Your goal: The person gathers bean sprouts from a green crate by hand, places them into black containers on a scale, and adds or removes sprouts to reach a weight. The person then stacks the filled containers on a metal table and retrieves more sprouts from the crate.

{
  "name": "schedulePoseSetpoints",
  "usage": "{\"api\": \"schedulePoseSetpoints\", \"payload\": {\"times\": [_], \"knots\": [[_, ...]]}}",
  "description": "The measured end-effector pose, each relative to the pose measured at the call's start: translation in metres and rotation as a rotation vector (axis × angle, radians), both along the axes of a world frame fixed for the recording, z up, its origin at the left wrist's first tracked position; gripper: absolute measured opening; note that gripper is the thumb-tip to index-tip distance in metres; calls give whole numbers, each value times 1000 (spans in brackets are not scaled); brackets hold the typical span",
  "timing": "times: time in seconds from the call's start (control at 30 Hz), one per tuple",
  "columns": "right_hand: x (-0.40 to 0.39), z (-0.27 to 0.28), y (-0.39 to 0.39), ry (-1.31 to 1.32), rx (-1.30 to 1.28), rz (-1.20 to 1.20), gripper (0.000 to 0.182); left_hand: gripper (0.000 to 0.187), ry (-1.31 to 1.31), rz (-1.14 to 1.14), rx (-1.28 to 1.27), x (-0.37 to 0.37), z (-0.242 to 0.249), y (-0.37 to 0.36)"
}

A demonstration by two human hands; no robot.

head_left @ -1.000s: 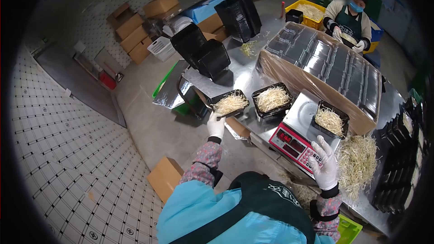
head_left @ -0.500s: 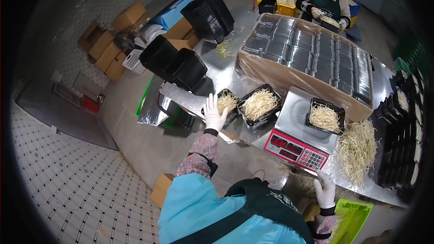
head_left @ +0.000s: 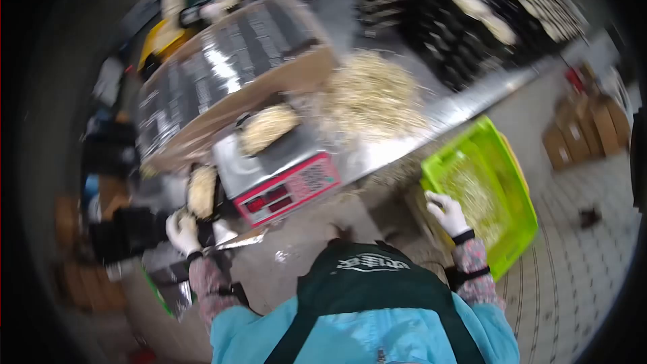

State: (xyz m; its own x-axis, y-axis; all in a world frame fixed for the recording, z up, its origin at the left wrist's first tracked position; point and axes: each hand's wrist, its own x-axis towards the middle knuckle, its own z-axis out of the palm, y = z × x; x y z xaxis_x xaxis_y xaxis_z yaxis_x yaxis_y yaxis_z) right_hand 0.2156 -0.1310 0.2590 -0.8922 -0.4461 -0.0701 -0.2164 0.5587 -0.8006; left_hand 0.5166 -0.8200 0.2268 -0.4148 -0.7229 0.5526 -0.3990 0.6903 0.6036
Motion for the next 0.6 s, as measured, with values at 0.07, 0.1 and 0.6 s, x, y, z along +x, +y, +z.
{"api": "schedulePoseSetpoints", "payload": {"times": [0.07,0.1,0.6], "knots": [[7,-52,93,-37,-94,-347,31,27,149,289,51,-46,52,104],[15,-49,132,-13,-59,-517,35,27,197,264,81,-65,58,141],[180,-228,319,-147,-109,-1533,78,68,-139,-644,323,-308,-13,447]]}}
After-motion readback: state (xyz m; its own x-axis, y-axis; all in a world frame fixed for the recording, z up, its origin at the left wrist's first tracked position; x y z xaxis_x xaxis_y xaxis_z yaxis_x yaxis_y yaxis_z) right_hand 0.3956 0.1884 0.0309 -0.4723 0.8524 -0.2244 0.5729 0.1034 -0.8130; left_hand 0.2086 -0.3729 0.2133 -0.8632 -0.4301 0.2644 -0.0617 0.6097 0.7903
